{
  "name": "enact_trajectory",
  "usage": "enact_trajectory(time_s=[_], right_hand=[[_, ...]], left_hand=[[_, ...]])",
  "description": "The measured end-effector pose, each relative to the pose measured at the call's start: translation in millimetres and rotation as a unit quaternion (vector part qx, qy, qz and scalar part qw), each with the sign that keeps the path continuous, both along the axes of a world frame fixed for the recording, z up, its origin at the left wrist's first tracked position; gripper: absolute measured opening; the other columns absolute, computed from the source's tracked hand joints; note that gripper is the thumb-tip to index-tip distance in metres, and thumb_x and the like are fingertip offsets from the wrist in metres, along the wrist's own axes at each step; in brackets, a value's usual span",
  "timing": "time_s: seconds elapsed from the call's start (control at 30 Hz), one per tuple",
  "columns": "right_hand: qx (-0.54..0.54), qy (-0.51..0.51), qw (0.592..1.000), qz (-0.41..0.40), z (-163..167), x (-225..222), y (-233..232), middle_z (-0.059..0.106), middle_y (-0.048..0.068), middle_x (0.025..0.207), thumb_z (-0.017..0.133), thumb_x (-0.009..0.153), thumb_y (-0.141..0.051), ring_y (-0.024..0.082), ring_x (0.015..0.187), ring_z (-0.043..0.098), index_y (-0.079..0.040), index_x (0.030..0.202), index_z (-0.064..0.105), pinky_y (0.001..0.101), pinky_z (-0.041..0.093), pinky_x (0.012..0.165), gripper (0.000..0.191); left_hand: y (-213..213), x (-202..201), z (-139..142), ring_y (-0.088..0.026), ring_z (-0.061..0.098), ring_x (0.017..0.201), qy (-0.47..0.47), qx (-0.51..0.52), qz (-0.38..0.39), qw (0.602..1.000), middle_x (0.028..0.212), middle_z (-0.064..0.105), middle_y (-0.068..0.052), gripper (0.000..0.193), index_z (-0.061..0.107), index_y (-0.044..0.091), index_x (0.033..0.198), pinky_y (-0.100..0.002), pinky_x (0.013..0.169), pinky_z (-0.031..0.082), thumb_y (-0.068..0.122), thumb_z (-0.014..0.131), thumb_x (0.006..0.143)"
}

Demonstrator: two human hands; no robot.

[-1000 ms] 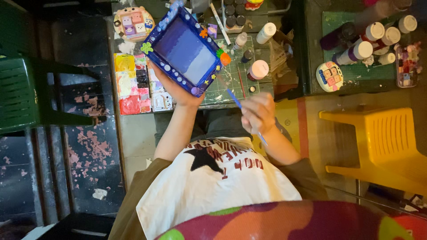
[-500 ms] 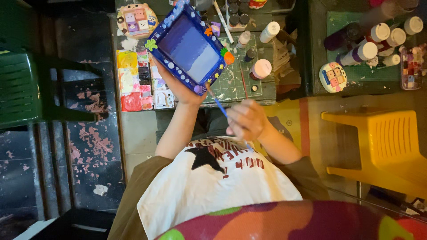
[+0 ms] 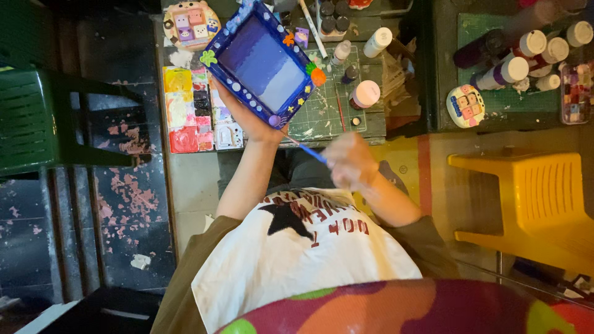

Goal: The person paints small ceramic figurines and a rectangular tray using a fine brush and water-based paints. They dip the brush into paint and water, apply color to the figurines and tray, and then place the painted pieces into the tray.

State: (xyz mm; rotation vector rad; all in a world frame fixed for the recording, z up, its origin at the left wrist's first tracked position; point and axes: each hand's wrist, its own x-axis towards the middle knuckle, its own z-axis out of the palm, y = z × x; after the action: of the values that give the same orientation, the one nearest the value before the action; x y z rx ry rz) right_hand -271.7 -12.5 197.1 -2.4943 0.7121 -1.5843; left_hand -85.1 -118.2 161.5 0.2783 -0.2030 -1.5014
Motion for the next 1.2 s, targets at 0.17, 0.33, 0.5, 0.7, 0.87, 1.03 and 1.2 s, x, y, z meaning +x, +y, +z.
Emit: enact_trajectory(time_s=[0.17, 0.33, 0.5, 0.7, 0.87, 1.03, 1.2], right_hand=[[0.180, -0.292, 0.936, -0.082, -5, 10, -17, 0.068, 0.010, 0.082, 0.049, 0.114, -0.013, 0.020, 0.075, 0.063, -0.005, 0.101, 0.046, 0.0339, 0.052, 0.071, 0.015], [0.179, -0.267, 0.946, -0.037, 5, 11, -12, 0.064, 0.015, 0.083, 0.045, 0.114, -0.011, 0.022, 0.076, 0.060, -0.004, 0.102, 0.045, 0.0377, 0.050, 0.074, 0.014], [0.203, -0.296, 0.931, -0.060, 11, 13, -10, 0.063, 0.015, 0.084, 0.047, 0.114, -0.015, 0.022, 0.077, 0.061, -0.003, 0.102, 0.046, 0.0323, 0.051, 0.070, 0.017], [0.228, -0.322, 0.917, -0.058, 7, 13, -11, 0.064, 0.016, 0.085, 0.047, 0.115, -0.017, 0.020, 0.079, 0.062, -0.004, 0.104, 0.047, 0.0258, 0.051, 0.062, 0.018], [0.282, -0.352, 0.891, -0.056, 3, 14, -10, 0.064, 0.016, 0.093, 0.049, 0.114, -0.011, 0.018, 0.076, 0.065, -0.002, 0.105, 0.046, 0.0266, 0.050, 0.063, 0.012], [0.222, -0.301, 0.925, -0.070, 6, 14, -8, 0.063, 0.018, 0.096, 0.050, 0.114, -0.008, 0.022, 0.083, 0.061, -0.001, 0.105, 0.047, 0.0304, 0.057, 0.067, 0.012], [0.181, -0.239, 0.948, -0.110, 13, 9, -1, 0.068, 0.018, 0.087, 0.050, 0.113, -0.009, 0.020, 0.079, 0.059, -0.002, 0.101, 0.048, 0.0284, 0.049, 0.065, 0.013]], left_hand=[[0, -1, 0, -0.028, 0.053, 0.139, 0.031, -0.006, -0.012, 0.999, 0.152, 0.052, -0.006, 0.065, 0.043, 0.017, 0.155, -0.048, 0.119, 0.045, 0.062, 0.037, 0.108], [1, 0, 0, -0.027, 0.053, 0.140, 0.030, -0.020, -0.013, 0.999, 0.152, 0.052, -0.006, 0.064, 0.043, 0.017, 0.155, -0.047, 0.120, 0.044, 0.061, 0.037, 0.110], [1, 0, 1, -0.029, 0.054, 0.138, 0.031, -0.032, -0.025, 0.999, 0.150, 0.053, -0.006, 0.066, 0.043, 0.017, 0.154, -0.048, 0.118, 0.044, 0.063, 0.036, 0.108], [3, 0, 7, -0.028, 0.053, 0.140, 0.011, -0.004, -0.021, 1.000, 0.152, 0.052, -0.006, 0.065, 0.043, 0.016, 0.155, -0.048, 0.120, 0.044, 0.062, 0.037, 0.109], [3, 4, 10, -0.029, 0.054, 0.139, 0.014, -0.003, -0.049, 0.999, 0.152, 0.051, -0.008, 0.068, 0.042, 0.017, 0.154, -0.049, 0.118, 0.045, 0.064, 0.039, 0.105], [-1, 7, 3, -0.030, 0.055, 0.139, 0.027, -0.023, -0.093, 0.995, 0.152, 0.053, -0.009, 0.069, 0.043, 0.015, 0.155, -0.049, 0.119, 0.045, 0.064, 0.040, 0.107], [-3, 9, -3, -0.028, 0.054, 0.141, 0.037, -0.018, -0.103, 0.994, 0.154, 0.053, -0.008, 0.068, 0.042, 0.014, 0.157, -0.049, 0.122, 0.045, 0.062, 0.040, 0.108]])
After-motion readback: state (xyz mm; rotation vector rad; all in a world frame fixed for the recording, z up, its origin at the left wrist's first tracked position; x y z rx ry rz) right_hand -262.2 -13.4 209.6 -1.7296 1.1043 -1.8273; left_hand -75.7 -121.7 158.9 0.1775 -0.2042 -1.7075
